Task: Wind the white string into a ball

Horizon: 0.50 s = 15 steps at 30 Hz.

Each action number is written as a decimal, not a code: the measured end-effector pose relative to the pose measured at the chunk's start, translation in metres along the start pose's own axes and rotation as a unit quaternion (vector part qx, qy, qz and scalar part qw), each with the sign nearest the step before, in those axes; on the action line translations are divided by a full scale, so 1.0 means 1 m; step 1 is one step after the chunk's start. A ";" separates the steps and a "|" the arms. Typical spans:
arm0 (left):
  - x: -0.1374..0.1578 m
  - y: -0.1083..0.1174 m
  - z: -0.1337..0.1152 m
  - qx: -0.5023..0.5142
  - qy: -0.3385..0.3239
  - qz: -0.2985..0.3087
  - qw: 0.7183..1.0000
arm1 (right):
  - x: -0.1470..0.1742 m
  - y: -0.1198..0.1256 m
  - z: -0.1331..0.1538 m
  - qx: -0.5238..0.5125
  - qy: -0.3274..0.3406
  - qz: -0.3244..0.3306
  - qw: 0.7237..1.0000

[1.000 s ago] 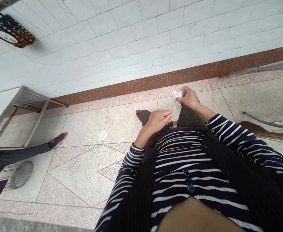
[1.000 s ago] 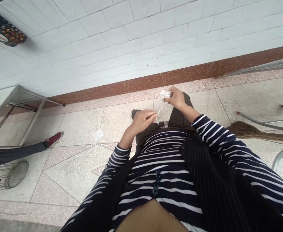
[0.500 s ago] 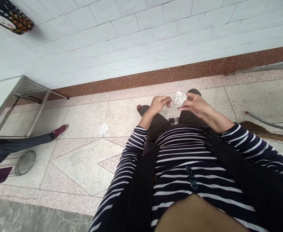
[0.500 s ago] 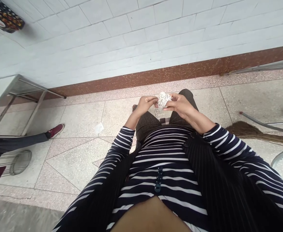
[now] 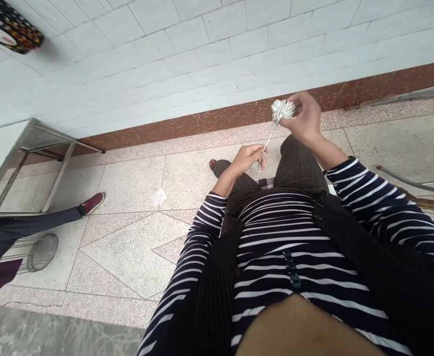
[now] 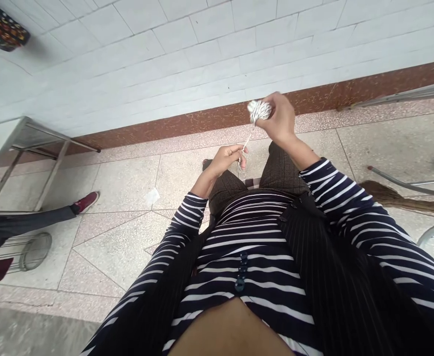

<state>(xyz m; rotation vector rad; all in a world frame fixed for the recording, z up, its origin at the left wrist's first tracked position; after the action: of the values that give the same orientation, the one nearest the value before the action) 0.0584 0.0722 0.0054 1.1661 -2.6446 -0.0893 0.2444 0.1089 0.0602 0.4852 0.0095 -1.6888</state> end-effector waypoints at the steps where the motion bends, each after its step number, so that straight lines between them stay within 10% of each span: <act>1: 0.001 -0.001 -0.002 -0.030 0.007 0.000 1.000 | 0.002 -0.003 0.000 0.092 0.015 0.013 0.996; 5: 0.000 0.001 -0.004 -0.175 0.026 -0.022 0.984 | 0.023 -0.038 -0.018 0.356 0.008 0.179 0.917; 9: 0.000 0.001 -0.010 -0.302 -0.006 -0.034 0.953 | 0.058 -0.070 -0.038 0.368 -0.026 0.375 0.851; 15: 0.011 -0.020 -0.037 -0.408 -0.095 -0.029 0.908 | 0.079 -0.069 -0.054 0.135 -0.170 0.410 0.886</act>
<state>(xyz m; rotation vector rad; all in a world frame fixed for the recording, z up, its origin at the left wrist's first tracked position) 0.0748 0.0518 0.0401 0.9437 -2.2818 -1.2355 0.1886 0.0623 -0.0329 0.3172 -0.6161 -0.9105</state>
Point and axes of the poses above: each hand's wrist, its own x-axis away from the middle knuckle, its own y-axis out of the back of the hand, z = x × y, the point moved 9 cm from there along -x, towards the middle knuckle, and after that the axes turned 9 degrees about y, right-handed, at the moved point
